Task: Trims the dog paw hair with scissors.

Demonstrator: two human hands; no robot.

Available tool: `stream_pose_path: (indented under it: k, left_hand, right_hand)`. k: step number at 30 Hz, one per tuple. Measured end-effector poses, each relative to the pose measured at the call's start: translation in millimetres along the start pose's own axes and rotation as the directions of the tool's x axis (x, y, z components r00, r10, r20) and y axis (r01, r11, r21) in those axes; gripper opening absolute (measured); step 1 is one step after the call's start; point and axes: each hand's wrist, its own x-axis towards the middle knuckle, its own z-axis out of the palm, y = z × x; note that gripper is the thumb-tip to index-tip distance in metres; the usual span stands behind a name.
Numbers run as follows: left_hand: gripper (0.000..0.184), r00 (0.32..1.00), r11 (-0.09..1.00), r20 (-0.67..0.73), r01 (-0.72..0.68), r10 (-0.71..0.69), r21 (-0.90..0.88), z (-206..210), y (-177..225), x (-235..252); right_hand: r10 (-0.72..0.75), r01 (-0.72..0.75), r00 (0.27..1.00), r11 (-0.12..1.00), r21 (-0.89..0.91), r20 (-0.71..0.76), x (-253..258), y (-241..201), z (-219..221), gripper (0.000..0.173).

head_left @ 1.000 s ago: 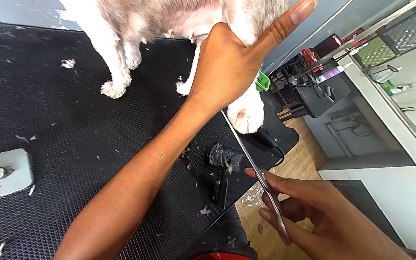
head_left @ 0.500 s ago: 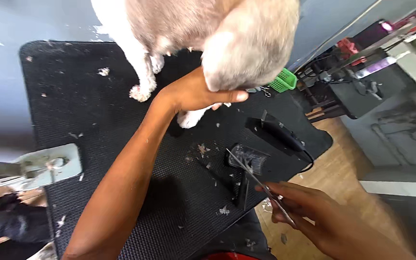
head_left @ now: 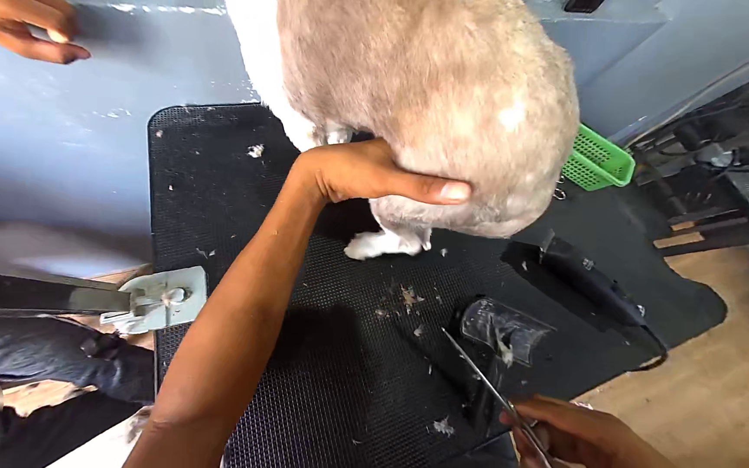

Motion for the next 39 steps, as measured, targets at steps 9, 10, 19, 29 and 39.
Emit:
stream_pose_path:
  k: [9,10,19,29,39]
  left_hand:
    - [0.029,0.989,0.999,0.148,0.0,0.006,-0.039,32.3,-24.4,38.6]
    - [0.03,0.988,1.0,0.155,0.014,-0.014,-0.003,31.9,-23.6,41.0]
    - [0.036,0.972,0.959,0.173,0.112,-0.161,0.261,31.6,-21.2,38.2]
    - [0.033,0.963,0.93,0.155,0.159,-0.22,0.332,35.1,-24.4,41.6]
    - [0.044,0.943,0.892,0.15,0.218,-0.297,0.395,34.4,-24.3,42.5]
  right_hand:
    - [0.09,-0.091,0.996,0.995,0.035,0.026,28.0,-16.8,-9.5,0.043]
    - [0.098,-0.099,0.995,0.995,0.033,0.033,33.1,-18.8,-10.4,0.043]
    - [0.046,-0.046,0.998,0.999,0.0,0.048,72.7,-23.5,-27.2,0.048]
    - [0.188,-0.185,0.982,0.979,0.088,-0.023,91.3,-22.2,-10.3,0.045]
    - [0.148,-0.147,0.977,0.989,0.022,-0.154,92.9,-30.8,-13.3,0.049]
